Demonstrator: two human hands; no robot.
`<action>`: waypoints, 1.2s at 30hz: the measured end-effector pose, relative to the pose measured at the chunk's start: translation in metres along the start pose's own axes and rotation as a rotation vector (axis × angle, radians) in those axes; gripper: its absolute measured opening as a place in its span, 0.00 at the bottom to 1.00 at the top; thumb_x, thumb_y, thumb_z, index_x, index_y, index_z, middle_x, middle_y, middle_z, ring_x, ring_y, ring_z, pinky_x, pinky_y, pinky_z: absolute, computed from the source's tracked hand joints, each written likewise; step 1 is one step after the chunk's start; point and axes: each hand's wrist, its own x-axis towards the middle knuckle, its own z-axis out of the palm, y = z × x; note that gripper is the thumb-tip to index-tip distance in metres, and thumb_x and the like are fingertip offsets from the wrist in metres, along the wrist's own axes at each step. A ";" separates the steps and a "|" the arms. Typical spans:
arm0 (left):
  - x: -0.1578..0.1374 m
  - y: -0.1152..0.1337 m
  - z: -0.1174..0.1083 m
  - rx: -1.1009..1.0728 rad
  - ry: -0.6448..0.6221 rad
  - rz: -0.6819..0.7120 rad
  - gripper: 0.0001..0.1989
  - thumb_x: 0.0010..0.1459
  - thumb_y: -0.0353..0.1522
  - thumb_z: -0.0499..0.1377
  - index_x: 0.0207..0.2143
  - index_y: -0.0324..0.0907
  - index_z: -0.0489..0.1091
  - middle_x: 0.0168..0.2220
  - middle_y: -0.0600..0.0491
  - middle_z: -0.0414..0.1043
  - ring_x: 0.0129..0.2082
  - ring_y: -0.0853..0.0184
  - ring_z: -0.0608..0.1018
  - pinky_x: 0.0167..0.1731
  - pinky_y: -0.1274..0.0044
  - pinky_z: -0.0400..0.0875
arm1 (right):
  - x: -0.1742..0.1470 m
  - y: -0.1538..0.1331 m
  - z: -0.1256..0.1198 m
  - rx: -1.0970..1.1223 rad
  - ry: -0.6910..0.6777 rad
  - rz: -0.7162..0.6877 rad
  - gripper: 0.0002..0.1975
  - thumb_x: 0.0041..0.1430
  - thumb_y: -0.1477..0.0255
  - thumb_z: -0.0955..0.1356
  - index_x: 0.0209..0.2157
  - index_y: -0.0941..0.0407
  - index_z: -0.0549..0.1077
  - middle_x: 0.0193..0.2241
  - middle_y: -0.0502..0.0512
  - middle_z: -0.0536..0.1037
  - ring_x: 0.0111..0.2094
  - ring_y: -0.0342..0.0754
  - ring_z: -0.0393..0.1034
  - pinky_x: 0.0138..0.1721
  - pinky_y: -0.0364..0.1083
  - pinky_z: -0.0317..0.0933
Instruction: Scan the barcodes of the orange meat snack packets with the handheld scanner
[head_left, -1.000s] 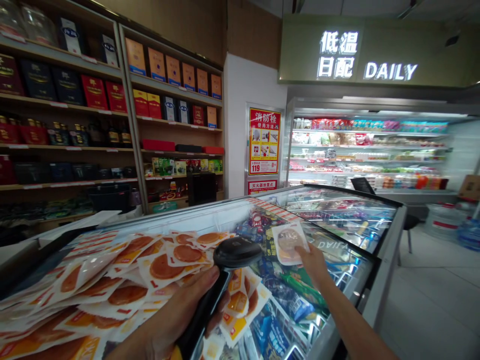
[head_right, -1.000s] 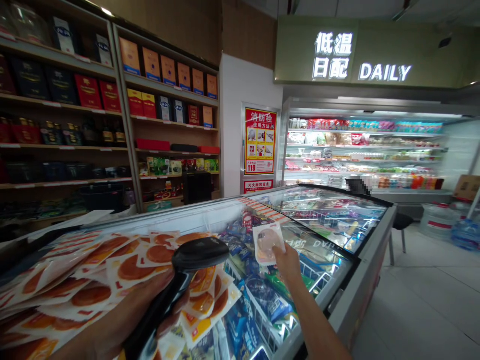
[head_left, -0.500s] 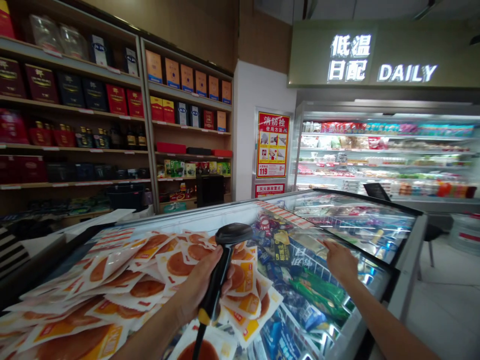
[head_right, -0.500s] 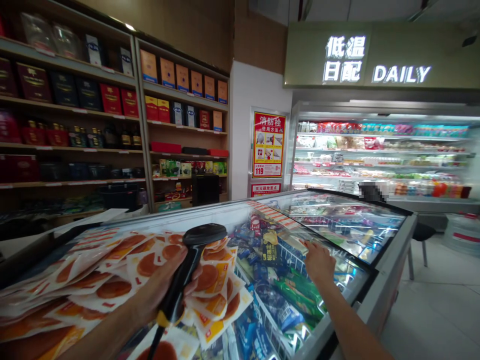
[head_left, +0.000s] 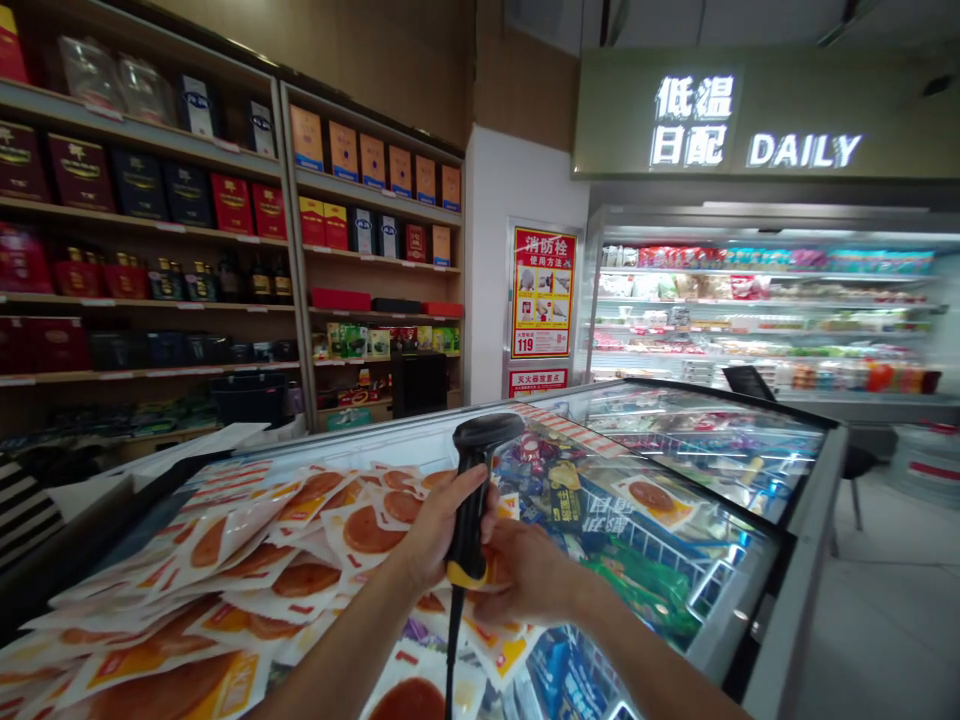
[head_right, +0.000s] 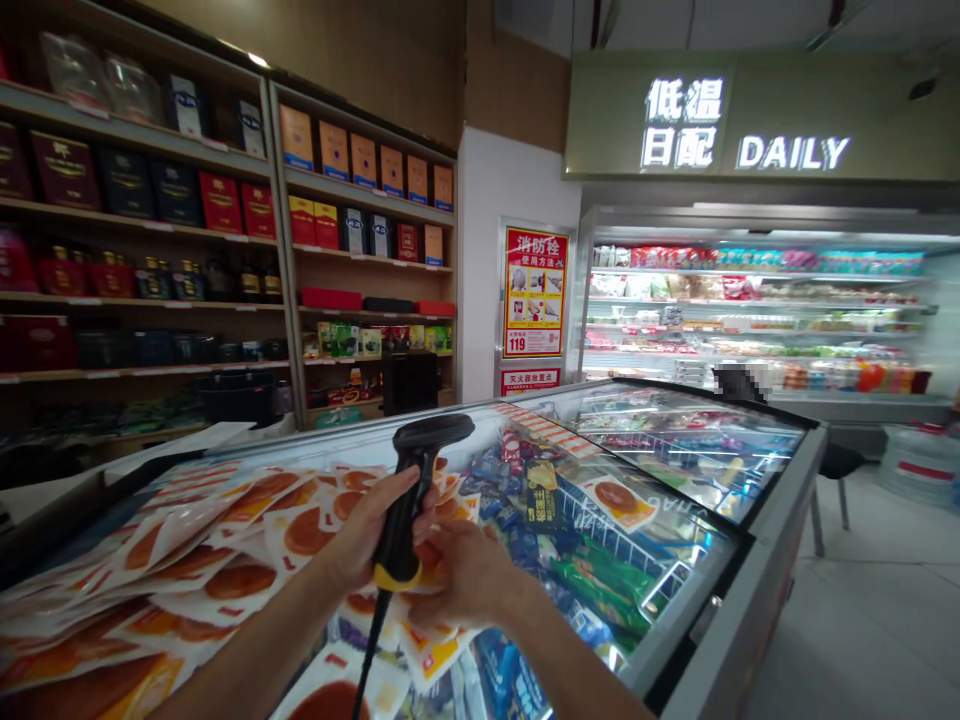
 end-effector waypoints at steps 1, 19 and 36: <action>0.000 0.000 0.000 -0.001 -0.013 -0.003 0.11 0.49 0.38 0.52 0.25 0.38 0.60 0.21 0.58 0.61 0.15 0.78 0.62 0.15 0.84 0.55 | 0.000 -0.002 0.003 -0.014 -0.010 0.021 0.20 0.37 0.64 0.67 0.37 0.52 0.70 0.37 0.51 0.72 0.38 0.49 0.64 0.39 0.44 0.54; -0.013 0.001 0.006 0.011 -0.041 -0.093 0.12 0.48 0.36 0.52 0.34 0.40 0.61 0.21 0.57 0.62 0.15 0.77 0.63 0.15 0.83 0.55 | -0.033 0.110 -0.051 0.889 0.800 0.423 0.15 0.42 0.63 0.65 0.31 0.58 0.67 0.23 0.51 0.71 0.24 0.45 0.66 0.23 0.45 0.64; -0.015 -0.019 0.018 0.083 -0.147 -0.174 0.09 0.50 0.36 0.50 0.25 0.38 0.60 0.19 0.56 0.59 0.15 0.78 0.61 0.15 0.83 0.54 | -0.040 0.126 -0.044 1.045 1.001 0.656 0.14 0.39 0.69 0.64 0.33 0.55 0.64 0.23 0.49 0.70 0.24 0.45 0.66 0.22 0.44 0.65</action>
